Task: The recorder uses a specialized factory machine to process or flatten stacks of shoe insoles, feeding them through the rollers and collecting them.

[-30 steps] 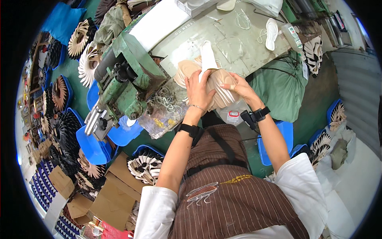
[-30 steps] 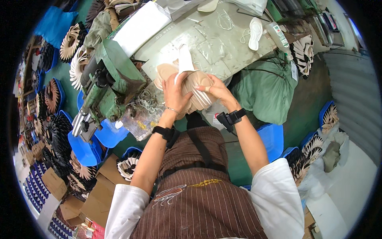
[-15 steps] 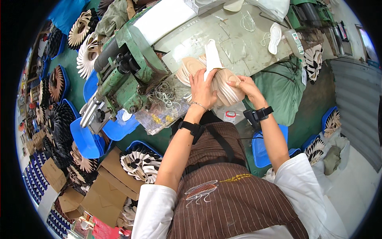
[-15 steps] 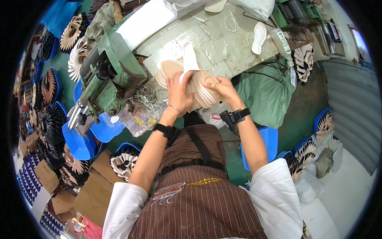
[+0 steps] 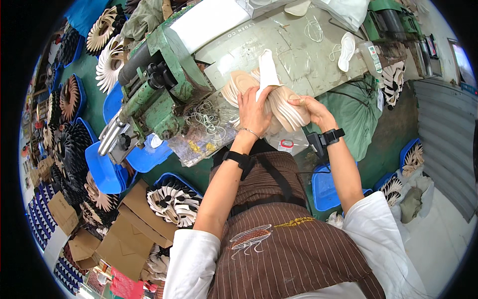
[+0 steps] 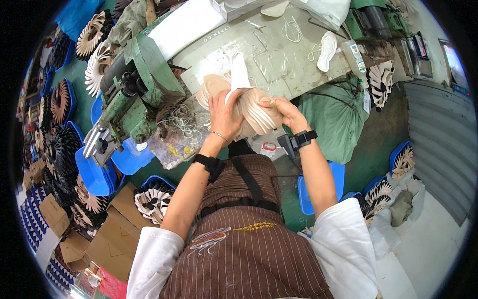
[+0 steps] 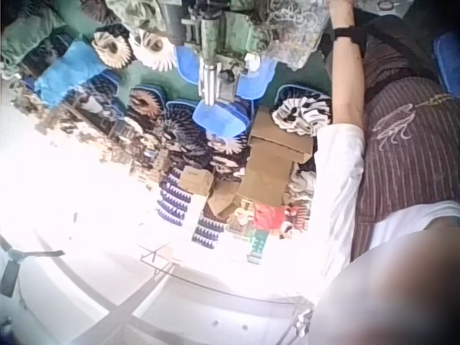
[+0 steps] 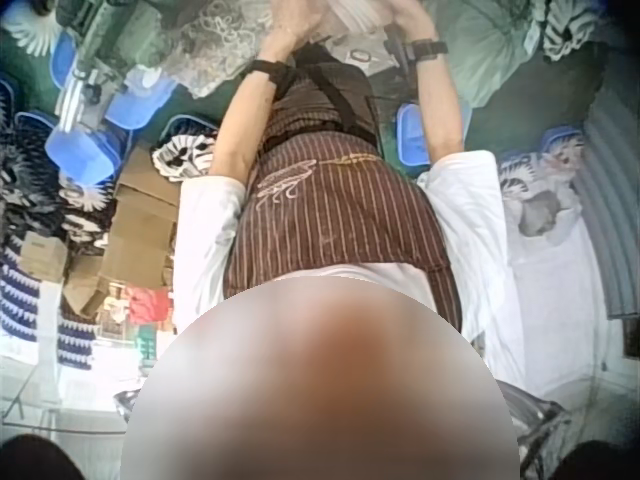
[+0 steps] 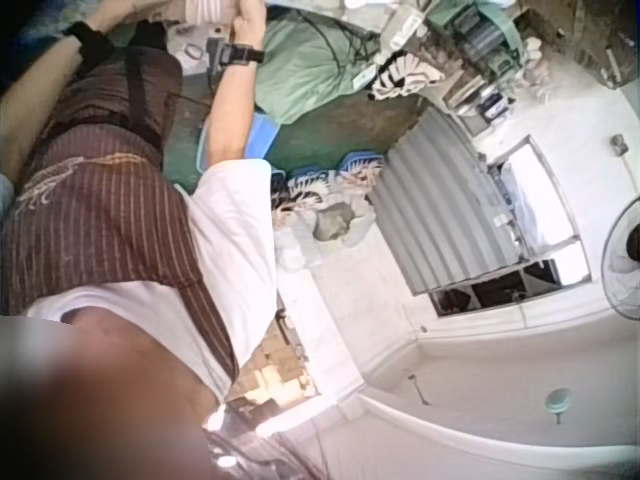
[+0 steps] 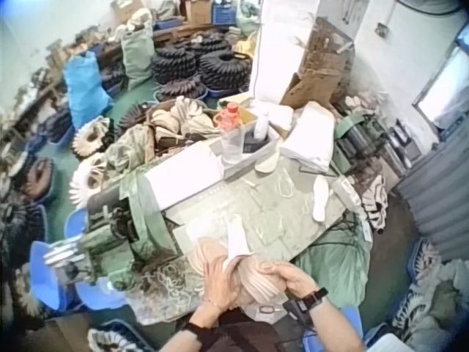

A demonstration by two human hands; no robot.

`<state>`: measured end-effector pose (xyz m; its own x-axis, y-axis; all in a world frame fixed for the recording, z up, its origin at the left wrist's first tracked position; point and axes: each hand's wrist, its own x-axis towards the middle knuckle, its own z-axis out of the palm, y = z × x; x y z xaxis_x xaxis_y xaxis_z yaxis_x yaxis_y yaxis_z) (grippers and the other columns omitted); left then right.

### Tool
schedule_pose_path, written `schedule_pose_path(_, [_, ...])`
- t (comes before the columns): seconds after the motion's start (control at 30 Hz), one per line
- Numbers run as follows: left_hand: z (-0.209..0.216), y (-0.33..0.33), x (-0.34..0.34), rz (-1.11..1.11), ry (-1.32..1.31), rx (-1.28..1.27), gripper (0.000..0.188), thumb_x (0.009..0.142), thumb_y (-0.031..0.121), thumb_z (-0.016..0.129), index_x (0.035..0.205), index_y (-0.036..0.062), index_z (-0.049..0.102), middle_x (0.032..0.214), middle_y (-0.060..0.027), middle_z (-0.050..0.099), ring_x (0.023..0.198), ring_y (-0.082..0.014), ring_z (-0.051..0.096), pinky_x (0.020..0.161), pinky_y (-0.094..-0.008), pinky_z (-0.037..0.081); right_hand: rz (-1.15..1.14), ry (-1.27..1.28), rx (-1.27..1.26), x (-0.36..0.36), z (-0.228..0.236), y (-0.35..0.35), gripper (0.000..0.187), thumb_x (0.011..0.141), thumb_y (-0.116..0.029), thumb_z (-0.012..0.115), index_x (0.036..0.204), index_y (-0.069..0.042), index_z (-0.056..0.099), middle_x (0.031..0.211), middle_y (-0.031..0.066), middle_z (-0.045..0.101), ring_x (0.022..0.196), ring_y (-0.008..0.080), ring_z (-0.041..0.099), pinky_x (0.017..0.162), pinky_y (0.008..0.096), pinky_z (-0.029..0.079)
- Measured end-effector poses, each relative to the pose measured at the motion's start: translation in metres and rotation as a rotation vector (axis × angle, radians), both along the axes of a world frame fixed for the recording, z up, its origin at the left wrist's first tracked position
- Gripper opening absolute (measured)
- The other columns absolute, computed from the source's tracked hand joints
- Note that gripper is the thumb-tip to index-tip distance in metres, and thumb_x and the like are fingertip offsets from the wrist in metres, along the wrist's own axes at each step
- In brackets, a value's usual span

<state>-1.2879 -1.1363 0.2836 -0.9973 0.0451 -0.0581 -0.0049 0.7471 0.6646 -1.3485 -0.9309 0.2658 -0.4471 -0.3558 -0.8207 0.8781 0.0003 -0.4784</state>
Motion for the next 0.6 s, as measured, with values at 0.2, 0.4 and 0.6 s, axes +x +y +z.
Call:
schedule_pose_path(0.2, [-0.014,0.011,-0.001,0.086,0.061,-0.08,0.076,0.06,0.006,0.074,0.128,0.0188,0.044,0.117,-0.0092,0.049,0.118,-0.0293,0.042,0.104,-0.0526,0.024,-0.075,-0.053,-0.085,0.001,-0.002,0.001,0.038,0.077,-0.018,0.073,0.105,0.004,0.06,0.096,0.012,0.065,0.082,0.0176,0.065,0.074,0.0288,0.054])
schedule_pose_path(0.4, [-0.025,0.019,-0.006,0.143,0.067,-0.165,0.074,0.061,0.005,0.072,0.128,0.0199,0.045,0.114,-0.0088,0.049,0.116,-0.0281,0.043,0.105,-0.0511,0.024,-0.208,-0.066,-0.121,0.009,0.01,-0.007,0.035,0.081,-0.017,0.068,0.11,0.001,0.058,0.098,0.0097,0.066,0.081,0.0166,0.066,0.073,0.0291,0.055])
schedule_pose_path(0.6, [-0.026,0.02,-0.004,0.149,0.076,-0.138,0.076,0.062,0.008,0.073,0.13,0.0214,0.043,0.114,-0.0082,0.049,0.117,-0.0264,0.042,0.107,-0.05,0.022,-0.164,0.025,-0.127,0.031,0.053,0.004,0.039,0.083,-0.018,0.065,0.115,0.003,0.053,0.103,0.0101,0.063,0.087,0.0154,0.064,0.078,0.0274,0.052])
